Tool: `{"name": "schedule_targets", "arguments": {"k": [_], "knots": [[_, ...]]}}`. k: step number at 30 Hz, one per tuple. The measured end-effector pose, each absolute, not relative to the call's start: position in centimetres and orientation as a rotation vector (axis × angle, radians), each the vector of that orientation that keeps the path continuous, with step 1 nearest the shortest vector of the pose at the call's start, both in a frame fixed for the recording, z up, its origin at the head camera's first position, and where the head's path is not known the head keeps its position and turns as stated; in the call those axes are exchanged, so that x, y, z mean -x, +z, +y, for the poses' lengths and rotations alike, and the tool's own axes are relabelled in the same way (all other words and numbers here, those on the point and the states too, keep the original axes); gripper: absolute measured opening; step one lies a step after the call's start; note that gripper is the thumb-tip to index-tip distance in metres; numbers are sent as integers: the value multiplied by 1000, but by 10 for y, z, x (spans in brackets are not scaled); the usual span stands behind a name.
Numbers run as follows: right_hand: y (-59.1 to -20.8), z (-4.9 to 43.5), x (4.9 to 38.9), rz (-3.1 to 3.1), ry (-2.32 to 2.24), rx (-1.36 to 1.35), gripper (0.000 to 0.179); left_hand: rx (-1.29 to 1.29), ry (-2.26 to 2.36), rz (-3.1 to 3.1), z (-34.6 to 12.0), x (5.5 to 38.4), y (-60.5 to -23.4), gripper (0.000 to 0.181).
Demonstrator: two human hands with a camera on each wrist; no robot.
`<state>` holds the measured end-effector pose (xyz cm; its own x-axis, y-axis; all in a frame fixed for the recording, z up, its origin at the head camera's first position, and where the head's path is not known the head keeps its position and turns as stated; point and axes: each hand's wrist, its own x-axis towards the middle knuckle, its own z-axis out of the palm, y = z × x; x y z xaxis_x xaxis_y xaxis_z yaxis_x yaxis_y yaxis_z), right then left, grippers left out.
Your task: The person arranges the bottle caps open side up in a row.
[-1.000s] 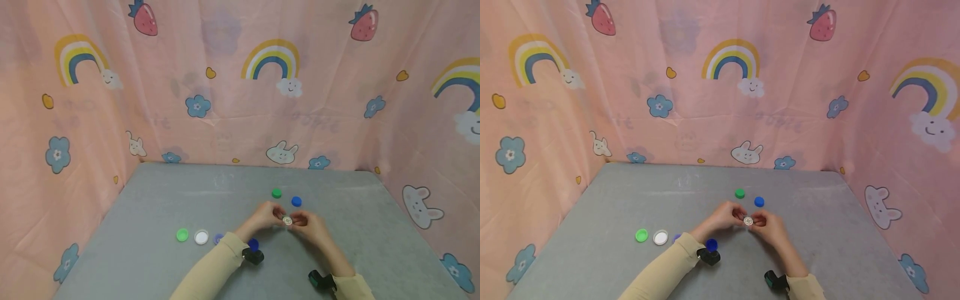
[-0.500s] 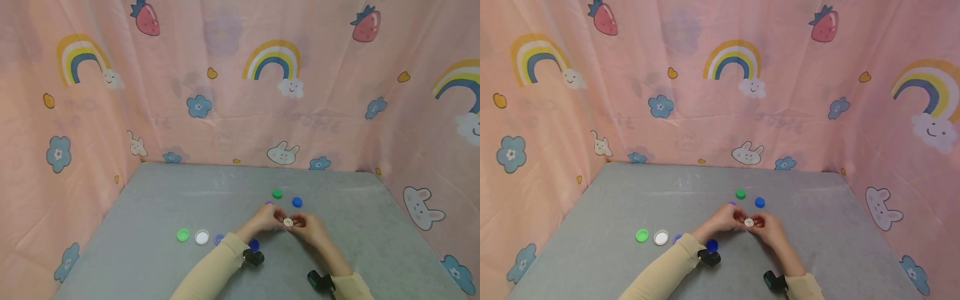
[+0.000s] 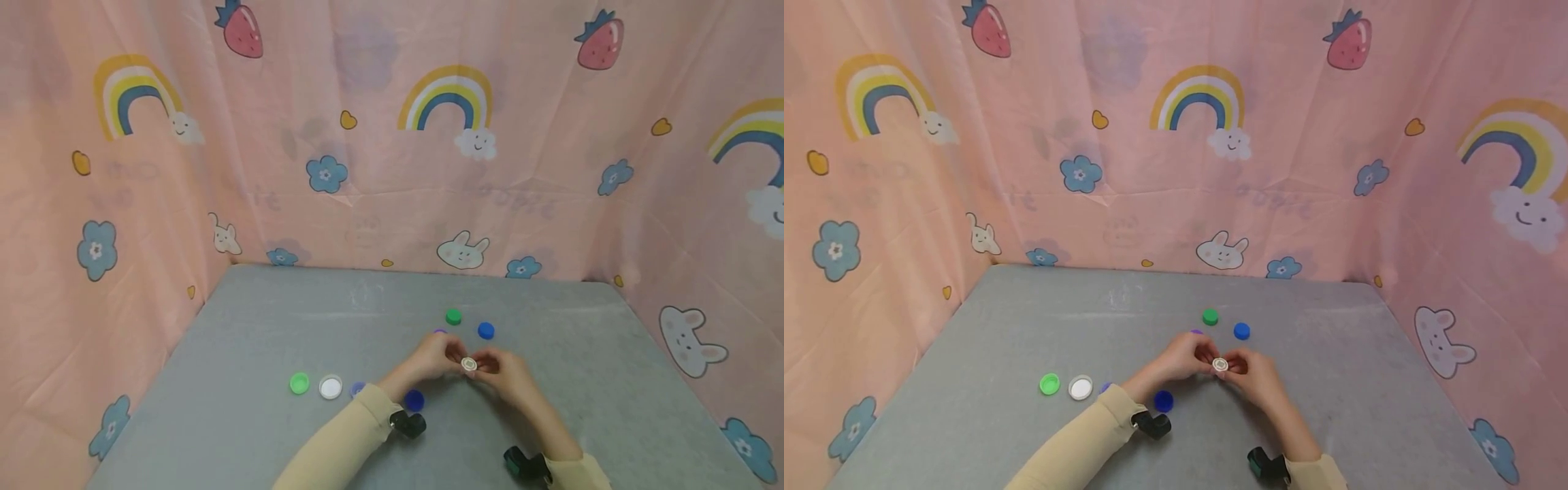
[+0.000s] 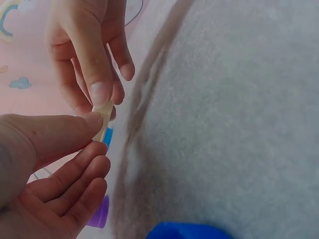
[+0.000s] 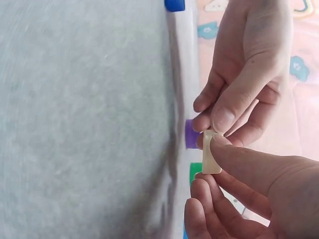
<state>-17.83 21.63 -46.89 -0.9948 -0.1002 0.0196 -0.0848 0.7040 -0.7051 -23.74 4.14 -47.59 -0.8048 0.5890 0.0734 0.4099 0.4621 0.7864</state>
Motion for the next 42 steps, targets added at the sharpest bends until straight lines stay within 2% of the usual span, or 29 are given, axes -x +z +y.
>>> {"name": "schedule_targets", "arguments": {"k": [22,42], "knots": [[-444,200,162,2764,-1207,254,25,-945,1289,2539,11,208,-462,17],[-443,198,155,2653,-1209,483,30,-1053,1249,2560,-9,190,-463,12]]}}
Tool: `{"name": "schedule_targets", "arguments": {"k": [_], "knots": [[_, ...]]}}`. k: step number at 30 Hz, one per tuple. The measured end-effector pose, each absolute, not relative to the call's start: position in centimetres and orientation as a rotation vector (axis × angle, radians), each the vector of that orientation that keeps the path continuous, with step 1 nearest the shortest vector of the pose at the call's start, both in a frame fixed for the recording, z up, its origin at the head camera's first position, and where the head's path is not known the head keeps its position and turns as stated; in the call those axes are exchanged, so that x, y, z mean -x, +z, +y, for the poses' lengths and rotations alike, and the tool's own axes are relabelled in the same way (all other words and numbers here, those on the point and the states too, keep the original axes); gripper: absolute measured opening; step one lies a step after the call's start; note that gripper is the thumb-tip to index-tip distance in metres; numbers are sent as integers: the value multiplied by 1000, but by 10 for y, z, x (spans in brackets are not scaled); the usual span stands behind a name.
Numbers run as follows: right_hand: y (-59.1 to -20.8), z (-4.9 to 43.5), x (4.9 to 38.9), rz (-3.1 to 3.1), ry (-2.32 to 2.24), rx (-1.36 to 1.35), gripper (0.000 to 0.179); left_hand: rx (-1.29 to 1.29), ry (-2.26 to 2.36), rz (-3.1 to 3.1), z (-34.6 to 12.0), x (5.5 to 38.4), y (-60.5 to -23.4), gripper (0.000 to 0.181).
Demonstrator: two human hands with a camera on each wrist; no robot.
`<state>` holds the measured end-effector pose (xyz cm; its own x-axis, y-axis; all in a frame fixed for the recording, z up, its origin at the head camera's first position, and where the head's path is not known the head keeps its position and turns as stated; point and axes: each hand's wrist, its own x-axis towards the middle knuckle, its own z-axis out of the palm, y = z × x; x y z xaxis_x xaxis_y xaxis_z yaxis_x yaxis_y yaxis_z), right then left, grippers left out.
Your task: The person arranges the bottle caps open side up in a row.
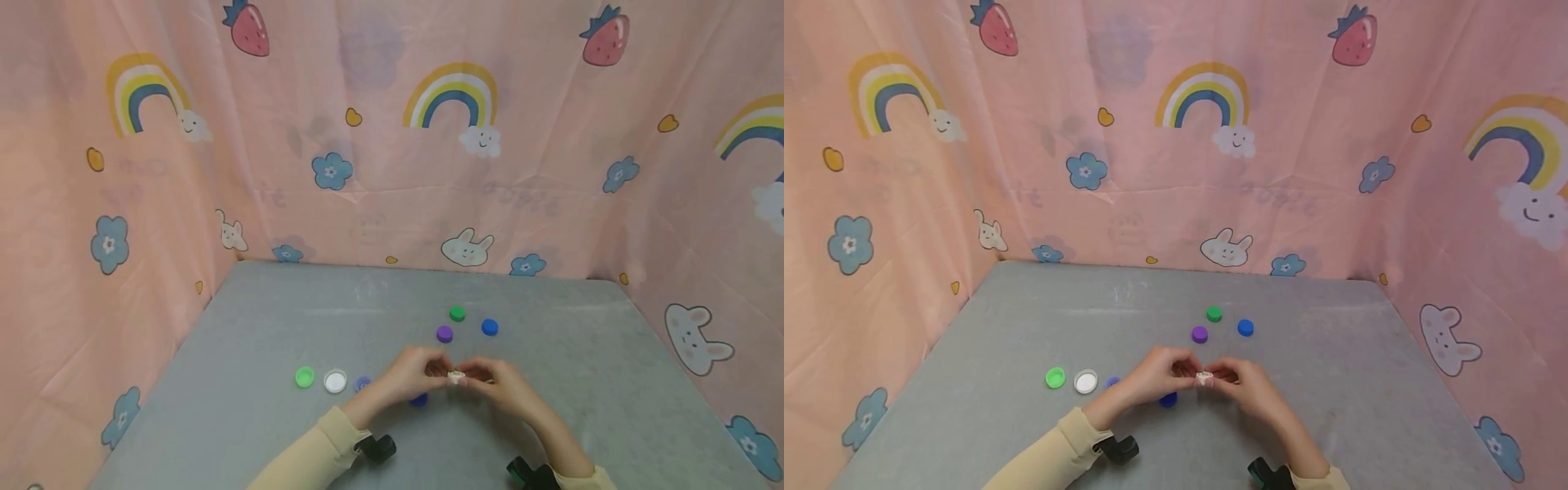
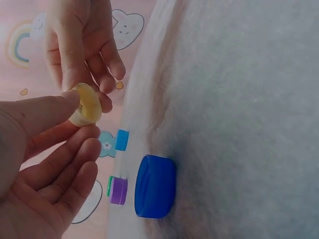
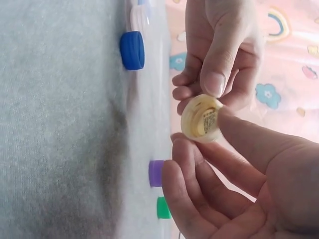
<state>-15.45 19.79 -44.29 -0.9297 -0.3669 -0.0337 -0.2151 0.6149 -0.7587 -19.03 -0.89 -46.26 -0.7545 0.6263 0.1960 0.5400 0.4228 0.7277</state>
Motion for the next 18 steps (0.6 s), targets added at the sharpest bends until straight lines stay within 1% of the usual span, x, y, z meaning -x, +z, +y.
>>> {"name": "schedule_targets", "arguments": {"k": [9,14,18], "knots": [[-446,201,155,2524,-1287,446,33,-1187,1294,2584,-13,189,-464,10],[-446,202,155,2429,-1350,437,35,-1217,1319,2594,-13,188,-465,17],[-447,203,155,2357,-1411,402,38,-1250,1334,2593,-12,187,-464,19]]}}
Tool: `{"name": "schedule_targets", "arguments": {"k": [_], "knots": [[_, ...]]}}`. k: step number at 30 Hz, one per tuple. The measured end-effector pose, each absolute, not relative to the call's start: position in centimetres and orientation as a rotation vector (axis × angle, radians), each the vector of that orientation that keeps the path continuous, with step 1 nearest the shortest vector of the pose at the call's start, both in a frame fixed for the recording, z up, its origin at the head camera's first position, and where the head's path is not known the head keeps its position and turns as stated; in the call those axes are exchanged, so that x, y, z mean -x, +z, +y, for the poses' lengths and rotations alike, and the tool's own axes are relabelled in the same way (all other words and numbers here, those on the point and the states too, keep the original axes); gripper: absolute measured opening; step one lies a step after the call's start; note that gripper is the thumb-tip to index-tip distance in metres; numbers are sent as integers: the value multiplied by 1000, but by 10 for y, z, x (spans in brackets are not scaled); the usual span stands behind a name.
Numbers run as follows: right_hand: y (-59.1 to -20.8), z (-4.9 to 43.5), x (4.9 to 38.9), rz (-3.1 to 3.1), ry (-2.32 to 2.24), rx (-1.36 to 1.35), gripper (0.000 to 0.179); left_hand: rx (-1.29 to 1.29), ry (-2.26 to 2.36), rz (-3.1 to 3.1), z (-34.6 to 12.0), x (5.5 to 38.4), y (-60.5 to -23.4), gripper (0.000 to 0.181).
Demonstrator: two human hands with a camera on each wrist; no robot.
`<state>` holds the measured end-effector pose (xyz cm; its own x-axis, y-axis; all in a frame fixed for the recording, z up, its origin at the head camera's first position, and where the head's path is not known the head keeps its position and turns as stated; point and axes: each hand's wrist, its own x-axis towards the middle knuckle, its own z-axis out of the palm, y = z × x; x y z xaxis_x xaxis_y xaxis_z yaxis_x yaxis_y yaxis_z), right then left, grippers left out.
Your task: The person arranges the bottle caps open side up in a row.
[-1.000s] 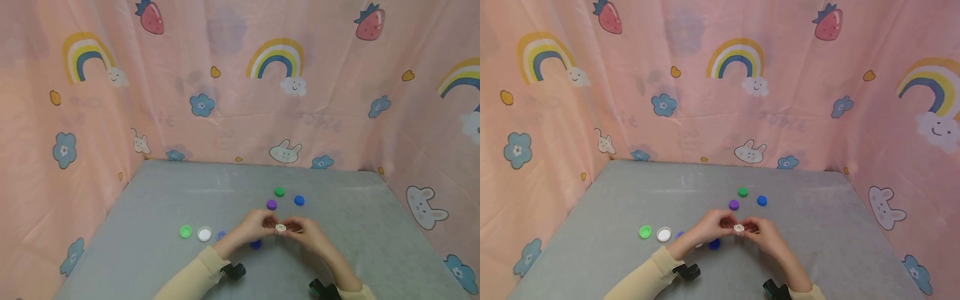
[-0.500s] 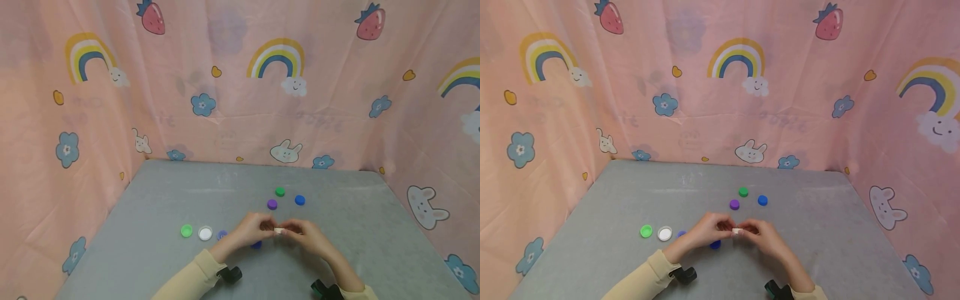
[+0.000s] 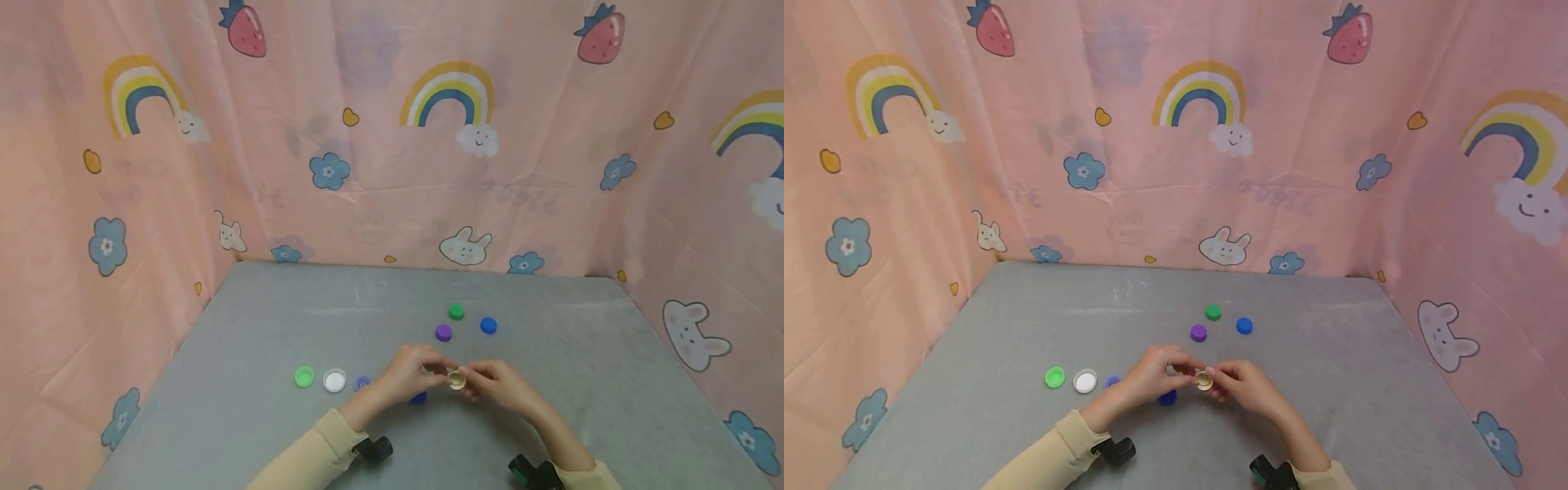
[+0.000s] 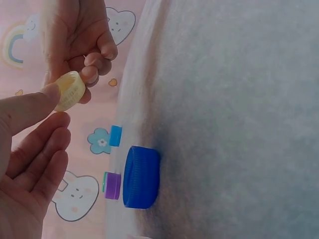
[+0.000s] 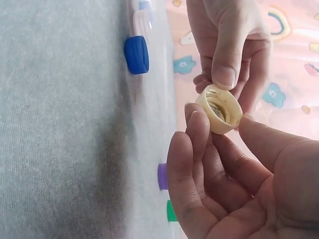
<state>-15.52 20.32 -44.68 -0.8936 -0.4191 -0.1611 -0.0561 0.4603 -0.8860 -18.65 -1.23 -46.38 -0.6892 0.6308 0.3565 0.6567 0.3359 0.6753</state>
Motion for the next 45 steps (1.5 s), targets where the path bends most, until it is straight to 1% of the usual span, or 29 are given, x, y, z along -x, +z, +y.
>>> {"name": "schedule_targets", "arguments": {"k": [4,9,17,23,27,34,45], "knots": [[-448,203,156,2332,-1429,376,40,1233,-1303,-2529,-13,186,-464,18],[-451,202,158,2292,-1461,377,40,1232,-1323,-2547,-13,185,-465,22],[-451,199,157,2288,-1497,366,37,1224,-1321,-2572,-12,184,-466,25],[-450,196,154,2338,-1524,352,39,1192,-1335,-2550,-14,188,-470,24],[-449,196,151,2347,-1540,345,37,1138,-1408,-2568,-15,189,-472,22],[-448,198,149,2423,-1453,376,38,1077,-1468,-2616,-16,192,-473,22],[-450,196,150,2539,-1343,396,35,1107,-1452,-2658,-16,192,-474,21]]}}
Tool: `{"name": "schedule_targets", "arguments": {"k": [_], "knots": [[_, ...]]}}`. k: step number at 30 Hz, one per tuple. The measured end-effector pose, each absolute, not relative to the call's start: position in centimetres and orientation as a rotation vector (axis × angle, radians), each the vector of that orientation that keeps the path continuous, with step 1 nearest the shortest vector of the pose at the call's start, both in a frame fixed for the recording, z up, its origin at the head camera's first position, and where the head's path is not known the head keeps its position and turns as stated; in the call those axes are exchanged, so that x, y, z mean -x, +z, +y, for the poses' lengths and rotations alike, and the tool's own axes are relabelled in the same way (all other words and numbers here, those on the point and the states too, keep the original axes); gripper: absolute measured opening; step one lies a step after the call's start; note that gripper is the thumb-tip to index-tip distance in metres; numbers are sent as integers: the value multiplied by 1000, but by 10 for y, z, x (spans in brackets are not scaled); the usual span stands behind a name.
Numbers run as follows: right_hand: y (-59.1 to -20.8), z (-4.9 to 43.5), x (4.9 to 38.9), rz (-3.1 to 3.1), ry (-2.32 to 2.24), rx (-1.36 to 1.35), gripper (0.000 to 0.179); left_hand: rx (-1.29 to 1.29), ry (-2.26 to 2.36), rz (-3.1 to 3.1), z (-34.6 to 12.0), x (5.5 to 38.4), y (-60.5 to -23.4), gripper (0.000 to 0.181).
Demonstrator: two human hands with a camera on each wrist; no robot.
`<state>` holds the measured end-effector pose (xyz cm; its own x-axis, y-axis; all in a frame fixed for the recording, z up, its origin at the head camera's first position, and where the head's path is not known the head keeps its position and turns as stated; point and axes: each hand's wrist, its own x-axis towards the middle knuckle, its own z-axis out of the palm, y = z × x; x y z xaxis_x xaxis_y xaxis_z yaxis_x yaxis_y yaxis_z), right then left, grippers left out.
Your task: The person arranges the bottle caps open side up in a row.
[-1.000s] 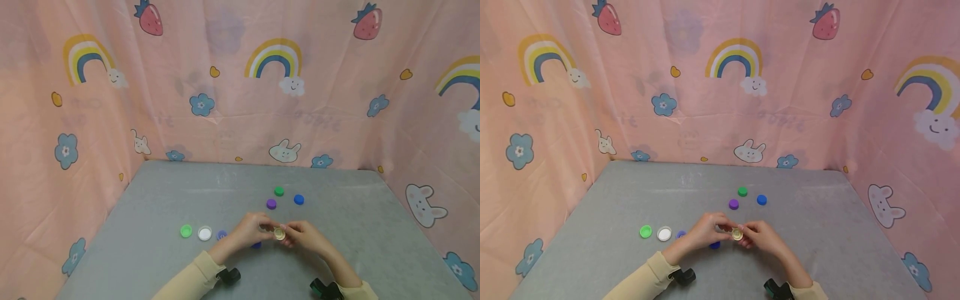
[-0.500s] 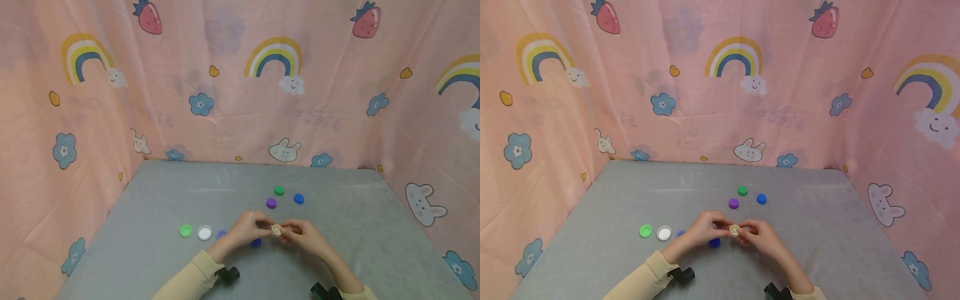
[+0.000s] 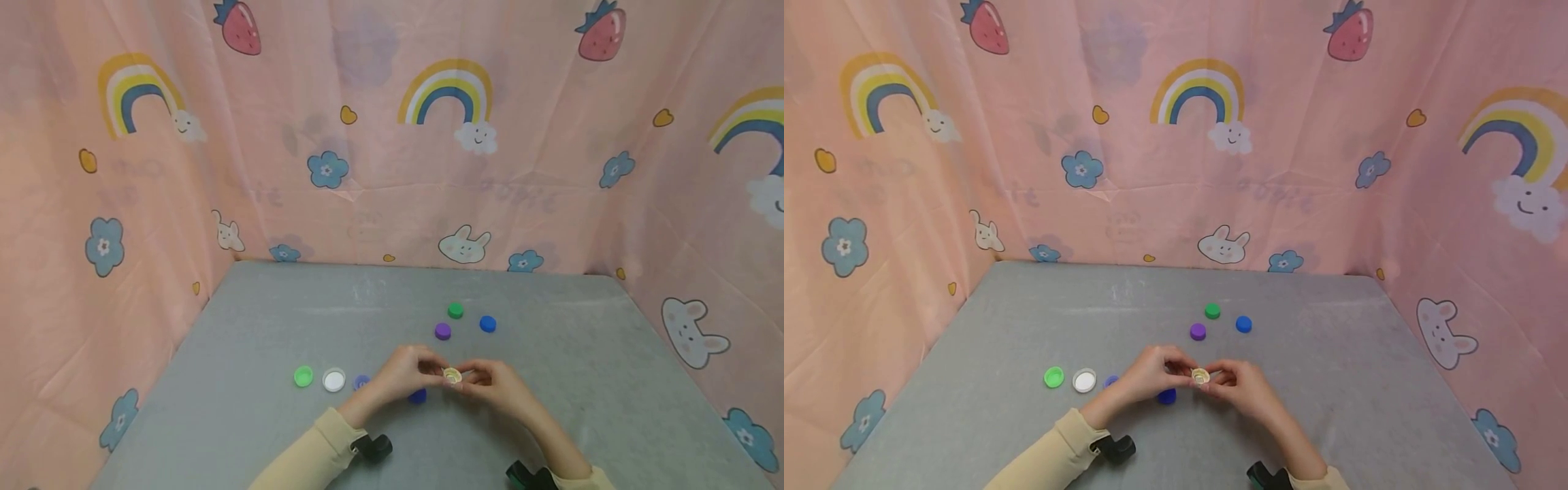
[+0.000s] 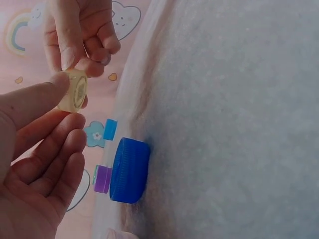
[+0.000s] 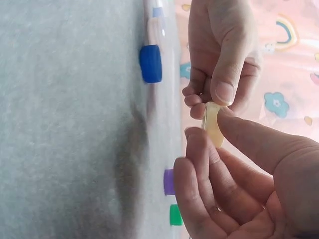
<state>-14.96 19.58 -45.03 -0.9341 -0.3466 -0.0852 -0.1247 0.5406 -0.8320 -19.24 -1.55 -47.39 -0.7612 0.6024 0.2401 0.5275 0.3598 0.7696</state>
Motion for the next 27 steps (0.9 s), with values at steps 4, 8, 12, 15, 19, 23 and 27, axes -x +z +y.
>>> {"name": "schedule_targets", "arguments": {"k": [4,8,12,15,19,23,27], "knots": [[-454,196,150,2578,-1311,404,33,-1042,1303,2517,-14,194,-476,20],[-461,194,151,2599,-1288,378,32,-1012,1258,2485,-12,197,-480,20],[-465,193,152,2585,-1296,373,33,-985,1248,2458,-11,197,-480,19],[-467,192,152,2577,-1296,372,32,-995,1208,2470,-11,197,-480,19],[-469,193,152,2593,-1266,393,31,-1024,1155,2478,-11,196,-482,19],[-471,193,152,2603,-1233,415,30,-1073,1117,2488,-12,196,-483,19],[-472,192,152,2601,-1210,436,29,-1092,1083,2497,-12,195,-484,19]]}}
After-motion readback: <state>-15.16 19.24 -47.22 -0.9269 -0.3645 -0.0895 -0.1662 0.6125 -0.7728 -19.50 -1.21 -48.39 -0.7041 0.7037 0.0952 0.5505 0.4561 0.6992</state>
